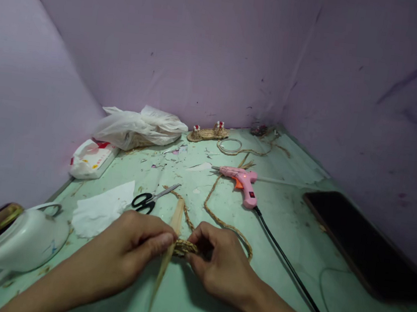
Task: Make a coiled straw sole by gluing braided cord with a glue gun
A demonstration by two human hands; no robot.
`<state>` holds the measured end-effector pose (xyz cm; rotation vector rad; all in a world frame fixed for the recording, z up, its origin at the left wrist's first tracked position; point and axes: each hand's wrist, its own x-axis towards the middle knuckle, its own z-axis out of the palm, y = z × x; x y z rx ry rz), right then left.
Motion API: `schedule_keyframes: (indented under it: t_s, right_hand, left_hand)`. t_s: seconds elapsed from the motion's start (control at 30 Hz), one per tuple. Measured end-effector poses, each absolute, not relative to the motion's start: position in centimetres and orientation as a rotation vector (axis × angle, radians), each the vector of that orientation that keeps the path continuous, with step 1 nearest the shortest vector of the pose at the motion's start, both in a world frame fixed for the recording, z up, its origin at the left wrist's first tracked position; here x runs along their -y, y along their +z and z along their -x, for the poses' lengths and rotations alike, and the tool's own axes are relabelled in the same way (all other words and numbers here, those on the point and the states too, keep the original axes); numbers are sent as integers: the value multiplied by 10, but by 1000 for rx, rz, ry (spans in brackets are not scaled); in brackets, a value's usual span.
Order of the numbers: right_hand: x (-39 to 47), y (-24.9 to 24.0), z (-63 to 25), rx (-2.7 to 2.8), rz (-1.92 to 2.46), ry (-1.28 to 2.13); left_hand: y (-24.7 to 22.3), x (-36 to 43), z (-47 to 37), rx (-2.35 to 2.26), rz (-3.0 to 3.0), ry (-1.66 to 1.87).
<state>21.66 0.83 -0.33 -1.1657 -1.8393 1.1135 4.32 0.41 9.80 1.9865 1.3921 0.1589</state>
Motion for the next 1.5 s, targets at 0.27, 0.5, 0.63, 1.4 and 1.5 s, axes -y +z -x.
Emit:
schedule_keyframes:
  t_s: [0.27,0.5,0.63,1.4,1.5]
  right_hand:
    - [-9,-3,-217,1840,1180,1107]
    - [-7,-5,-217,1840,1172,1093]
    - [-8,-5,-217,1839,1171,1107]
    - [-8,1,-217,1831,1194,1097]
    - [-7,-1,-216,1779,1239,1135]
  left_hand:
    - [83,-16,-44,-1645,-1805,289]
    - [75,-12,-42,-1478,-1922,458]
    - [74,-14,-45,-1426,-1951,430]
    - [70,0,-44,-1798,-1950,428]
    - [61,14,-31,-1815,-2136,620]
